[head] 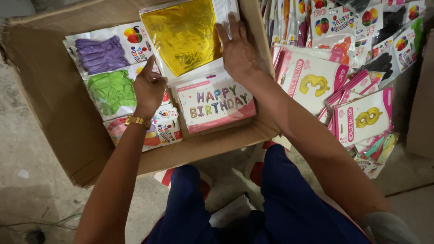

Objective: Sorting and organizing various party decorations and metallic balloons into a cardboard box.

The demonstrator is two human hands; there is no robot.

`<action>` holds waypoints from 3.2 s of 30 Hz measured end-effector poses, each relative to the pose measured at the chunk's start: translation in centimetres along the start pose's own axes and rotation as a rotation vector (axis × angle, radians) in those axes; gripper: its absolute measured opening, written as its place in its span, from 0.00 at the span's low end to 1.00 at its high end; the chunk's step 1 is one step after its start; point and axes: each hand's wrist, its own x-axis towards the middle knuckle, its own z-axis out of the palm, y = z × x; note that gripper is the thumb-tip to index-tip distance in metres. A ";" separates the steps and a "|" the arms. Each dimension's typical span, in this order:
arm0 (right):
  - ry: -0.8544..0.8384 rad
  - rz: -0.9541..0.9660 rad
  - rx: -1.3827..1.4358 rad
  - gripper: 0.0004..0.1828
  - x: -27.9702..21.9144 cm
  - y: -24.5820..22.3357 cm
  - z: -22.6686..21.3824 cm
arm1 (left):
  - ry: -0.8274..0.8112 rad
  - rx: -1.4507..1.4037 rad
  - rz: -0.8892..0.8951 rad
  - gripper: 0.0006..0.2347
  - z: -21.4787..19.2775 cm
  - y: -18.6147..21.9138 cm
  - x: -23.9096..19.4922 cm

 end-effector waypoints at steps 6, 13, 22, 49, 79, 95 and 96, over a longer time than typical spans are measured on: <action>0.044 -0.028 -0.049 0.39 0.4 0.6 1.5 | -0.016 0.400 0.108 0.35 -2.1 5.4 0.0; -0.032 -0.002 0.004 0.37 0.4 0.6 1.2 | -0.181 0.729 0.312 0.31 -1.6 3.9 1.6; -0.137 0.026 0.042 0.37 1.1 0.4 0.8 | -0.290 0.761 0.206 0.31 -1.5 4.4 2.5; -0.112 0.109 -0.105 0.42 -0.7 -1.3 2.5 | -0.143 0.123 -0.127 0.42 4.3 -3.5 3.7; 0.871 0.125 0.497 0.16 -7.1 6.6 -7.3 | -0.238 0.500 0.676 0.14 5.0 22.9 2.0; -0.066 0.554 0.248 0.10 -11.1 11.7 3.8 | -0.444 0.166 0.164 0.15 28.1 19.3 3.6; 0.014 0.563 0.257 0.14 -10.8 11.9 4.9 | -0.487 0.109 0.081 0.15 29.1 18.1 3.8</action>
